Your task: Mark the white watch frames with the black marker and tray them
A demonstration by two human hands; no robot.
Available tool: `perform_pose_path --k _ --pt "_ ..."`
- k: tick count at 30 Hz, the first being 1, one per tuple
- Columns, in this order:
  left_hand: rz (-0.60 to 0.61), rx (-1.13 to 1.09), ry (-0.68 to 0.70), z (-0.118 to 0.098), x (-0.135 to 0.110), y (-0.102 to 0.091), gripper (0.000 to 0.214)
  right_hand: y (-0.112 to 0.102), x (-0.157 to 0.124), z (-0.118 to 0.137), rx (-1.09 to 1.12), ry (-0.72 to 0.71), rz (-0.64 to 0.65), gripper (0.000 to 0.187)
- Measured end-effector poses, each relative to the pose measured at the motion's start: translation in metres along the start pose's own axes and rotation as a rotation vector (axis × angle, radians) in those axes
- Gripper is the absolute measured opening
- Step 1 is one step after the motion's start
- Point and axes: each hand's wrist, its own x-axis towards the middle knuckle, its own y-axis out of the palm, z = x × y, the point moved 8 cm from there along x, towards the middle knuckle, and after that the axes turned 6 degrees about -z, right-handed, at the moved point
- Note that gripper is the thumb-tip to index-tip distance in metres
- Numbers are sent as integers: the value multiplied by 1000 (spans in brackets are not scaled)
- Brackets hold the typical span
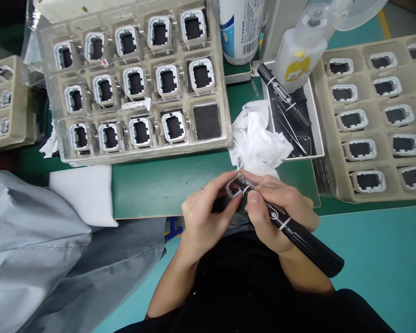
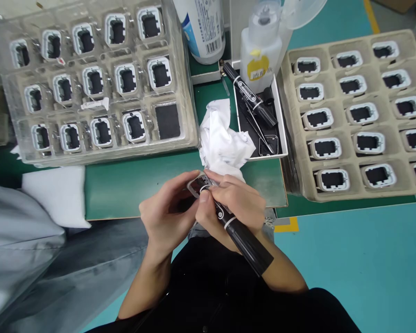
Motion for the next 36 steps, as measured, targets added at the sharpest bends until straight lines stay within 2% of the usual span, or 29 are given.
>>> perform_pose_path --k 14,24,30,36 --pt "33 -42 -86 7 1 -1 43 0 -2 1 66 -32 12 32" --pt "45 -72 -70 6 2 0 46 2 -1 2 24 -31 22 22" --pt "56 -129 -113 9 2 1 48 0 0 2 17 -39 15 26" --pt "69 -294 -209 13 6 3 48 0 -1 2 41 -28 10 23"
